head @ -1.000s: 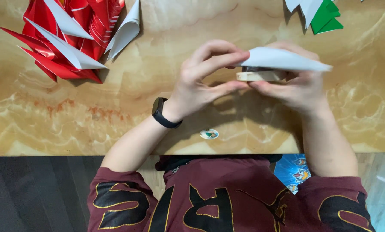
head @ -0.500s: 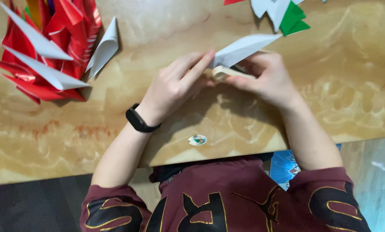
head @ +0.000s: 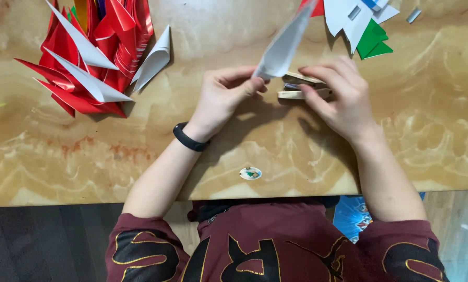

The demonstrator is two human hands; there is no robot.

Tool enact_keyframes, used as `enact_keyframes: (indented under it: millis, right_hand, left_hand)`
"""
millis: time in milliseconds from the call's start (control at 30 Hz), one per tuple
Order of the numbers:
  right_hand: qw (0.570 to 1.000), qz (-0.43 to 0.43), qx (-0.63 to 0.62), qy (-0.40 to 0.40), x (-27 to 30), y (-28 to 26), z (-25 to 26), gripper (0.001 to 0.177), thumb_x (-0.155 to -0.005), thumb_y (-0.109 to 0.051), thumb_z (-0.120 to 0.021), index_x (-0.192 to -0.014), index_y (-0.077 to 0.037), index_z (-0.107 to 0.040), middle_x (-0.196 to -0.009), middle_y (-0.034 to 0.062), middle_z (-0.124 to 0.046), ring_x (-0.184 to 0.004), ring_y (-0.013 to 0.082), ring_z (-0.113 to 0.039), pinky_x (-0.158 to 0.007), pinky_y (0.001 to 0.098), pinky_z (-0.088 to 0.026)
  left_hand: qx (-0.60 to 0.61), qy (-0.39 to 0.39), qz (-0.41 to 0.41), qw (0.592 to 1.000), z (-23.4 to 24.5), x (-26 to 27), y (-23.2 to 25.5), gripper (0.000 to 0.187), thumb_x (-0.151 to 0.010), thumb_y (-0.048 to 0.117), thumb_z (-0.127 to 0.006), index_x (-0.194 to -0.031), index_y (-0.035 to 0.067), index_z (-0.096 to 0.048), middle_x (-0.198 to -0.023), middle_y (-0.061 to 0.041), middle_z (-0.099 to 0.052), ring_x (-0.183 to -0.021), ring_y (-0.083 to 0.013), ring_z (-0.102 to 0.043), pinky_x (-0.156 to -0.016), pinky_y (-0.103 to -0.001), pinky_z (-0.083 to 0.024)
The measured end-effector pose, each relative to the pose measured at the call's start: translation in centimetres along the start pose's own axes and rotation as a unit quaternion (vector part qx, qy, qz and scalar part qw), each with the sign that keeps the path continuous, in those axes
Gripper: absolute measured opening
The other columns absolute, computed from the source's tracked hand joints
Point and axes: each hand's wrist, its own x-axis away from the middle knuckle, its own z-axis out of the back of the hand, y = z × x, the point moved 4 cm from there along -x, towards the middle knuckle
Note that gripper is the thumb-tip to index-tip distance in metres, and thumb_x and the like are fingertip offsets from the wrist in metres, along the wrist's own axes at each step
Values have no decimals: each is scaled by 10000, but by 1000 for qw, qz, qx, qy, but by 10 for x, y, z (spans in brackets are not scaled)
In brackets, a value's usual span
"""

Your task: Folding paper into specific shapes and securing them with a stapler.

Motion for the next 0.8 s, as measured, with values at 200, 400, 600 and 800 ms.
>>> enact_keyframes:
  millis: [200, 400, 600, 800]
  right_hand:
    - [988, -36, -89, -119, 6, -24, -20, 159, -945, -231, -785, -915, -98, -705, -746, 103, -728, -697, 348, -700, -631, 428, -533]
    - [980, -69, -52, -179, -7, -47, -12, 224, -986, -278, -698, -1011, -90, -579, -621, 106, -685, -632, 374, -706, -594, 461, -542]
    - [972, 28, 87, -216, 11, -45, -35, 180, -1029, -300, -615, -922, -173, -545, -500, 42, -607, -516, 305, -685, -514, 424, -521]
    - [966, 86, 140, -201, 13, -63, -45, 195, -1010, -264, -594, -842, -211, -512, -444, 10, -502, -435, 256, -610, -488, 348, -493]
  left_hand:
    - [-260, -100, -211, 937, -24, 15, 15, 295, -969, 118, -778, -1251, 55, -716, -1065, -181, -763, -947, -350, -776, -789, -420, -636]
    - [-87, -206, -19, 975, -31, 22, 13, 411, -1061, 80, -623, -1467, 89, -557, -1281, -171, -719, -1169, -185, -645, -993, -410, -592]
    - [-163, -79, -4, 983, -26, 23, -6, 261, -1037, 208, -651, -1254, 83, -726, -1038, -125, -787, -999, -139, -712, -818, -353, -620]
    - [-125, 38, -17, 991, -20, 21, -3, 148, -1027, 193, -651, -1070, 122, -774, -855, -33, -776, -841, -19, -640, -714, -264, -606]
